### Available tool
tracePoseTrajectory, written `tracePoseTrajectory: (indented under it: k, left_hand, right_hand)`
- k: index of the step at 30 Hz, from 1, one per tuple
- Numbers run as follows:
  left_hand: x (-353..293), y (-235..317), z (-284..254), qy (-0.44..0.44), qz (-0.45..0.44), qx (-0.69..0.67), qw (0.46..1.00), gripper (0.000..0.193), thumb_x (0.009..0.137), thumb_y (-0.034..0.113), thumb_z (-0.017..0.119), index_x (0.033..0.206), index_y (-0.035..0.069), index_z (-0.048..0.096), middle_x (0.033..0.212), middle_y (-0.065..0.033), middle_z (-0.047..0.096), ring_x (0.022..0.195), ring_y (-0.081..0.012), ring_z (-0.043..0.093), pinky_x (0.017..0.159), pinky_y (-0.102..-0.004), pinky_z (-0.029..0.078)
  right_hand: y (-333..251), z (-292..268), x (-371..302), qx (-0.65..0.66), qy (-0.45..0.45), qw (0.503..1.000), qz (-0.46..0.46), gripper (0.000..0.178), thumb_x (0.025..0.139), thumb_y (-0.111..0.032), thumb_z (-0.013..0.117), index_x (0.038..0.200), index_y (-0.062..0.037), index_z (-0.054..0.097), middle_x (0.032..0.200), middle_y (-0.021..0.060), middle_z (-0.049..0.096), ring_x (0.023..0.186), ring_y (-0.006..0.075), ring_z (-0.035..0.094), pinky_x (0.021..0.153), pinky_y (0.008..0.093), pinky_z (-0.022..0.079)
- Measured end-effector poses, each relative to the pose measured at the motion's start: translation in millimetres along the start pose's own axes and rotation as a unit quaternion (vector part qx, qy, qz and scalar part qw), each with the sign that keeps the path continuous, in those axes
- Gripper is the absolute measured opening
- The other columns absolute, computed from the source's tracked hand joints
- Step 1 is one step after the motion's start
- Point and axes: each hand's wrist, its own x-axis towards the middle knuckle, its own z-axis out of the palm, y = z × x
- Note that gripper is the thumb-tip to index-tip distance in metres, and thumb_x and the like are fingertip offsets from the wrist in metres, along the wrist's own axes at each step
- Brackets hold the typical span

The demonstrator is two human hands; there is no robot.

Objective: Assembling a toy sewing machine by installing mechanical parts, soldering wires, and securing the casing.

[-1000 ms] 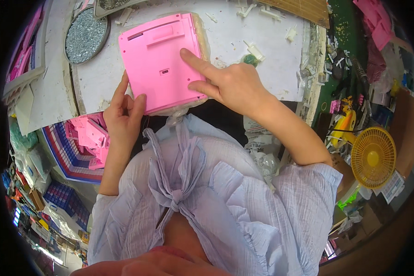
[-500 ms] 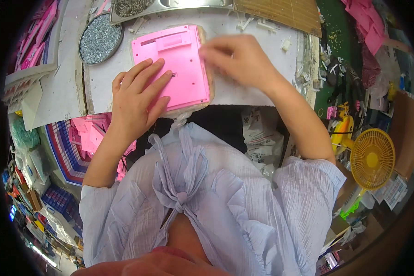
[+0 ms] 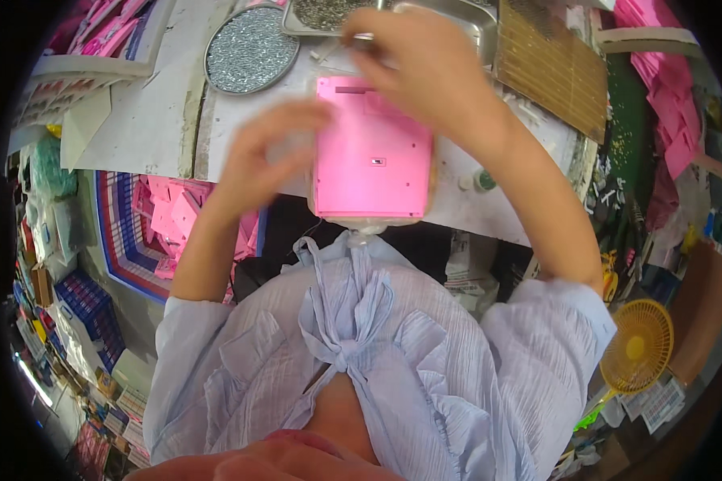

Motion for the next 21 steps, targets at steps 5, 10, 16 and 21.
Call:
tracePoseTrajectory:
  k: [5, 10, 16, 21]
  left_hand:
    - [29, -39, -62, 0.184, -0.031, 0.51, 0.839, 0.014, 0.083, 0.018, 0.077, 0.093, 0.009, 0.075, 0.098, -0.0046, 0.069, 0.091, -0.0287, 0.064, 0.081, -0.0422, 0.047]
    - [33, -49, -65, 0.173, -0.016, 0.505, 0.845, 0.014, 0.083, 0.021, 0.077, 0.088, 0.008, 0.075, 0.086, -0.0057, 0.068, 0.079, -0.0281, 0.063, 0.071, -0.0393, 0.047]
    - [39, -56, -73, 0.16, -0.057, 0.458, 0.873, 0.021, 0.087, 0.022, 0.077, 0.083, 0.003, 0.071, 0.077, -0.009, 0.066, 0.076, -0.0268, 0.063, 0.07, -0.0387, 0.048]
    - [35, -41, -67, 0.116, -0.066, 0.362, 0.922, 0.021, 0.088, 0.016, 0.077, 0.08, 0.0, 0.067, 0.078, -0.0095, 0.064, 0.073, -0.0241, 0.061, 0.068, -0.0369, 0.047]
  right_hand:
    - [-6, 95, 90, -0.225, -0.098, 0.958, -0.152, 0.017, 0.084, -0.013, 0.062, 0.088, -0.0054, 0.077, 0.1, 0.0126, 0.071, 0.107, 0.0281, 0.059, 0.094, 0.0433, 0.046]
    - [6, 113, 110, -0.237, -0.15, 0.949, -0.144, 0.022, 0.085, -0.018, 0.06, 0.085, -0.0049, 0.078, 0.098, 0.0115, 0.071, 0.108, 0.0298, 0.058, 0.092, 0.0458, 0.046]
    - [7, 74, 89, -0.193, -0.013, 0.97, -0.148, 0.021, 0.087, -0.02, 0.063, 0.092, -0.0038, 0.075, 0.095, 0.0103, 0.069, 0.105, 0.0314, 0.058, 0.091, 0.045, 0.046]
    - [29, -29, 3, -0.097, -0.097, 0.988, -0.066, 0.01, 0.085, -0.008, 0.073, 0.095, -0.0068, 0.071, 0.101, 0.0058, 0.068, 0.111, 0.0308, 0.055, 0.097, 0.0422, 0.047]
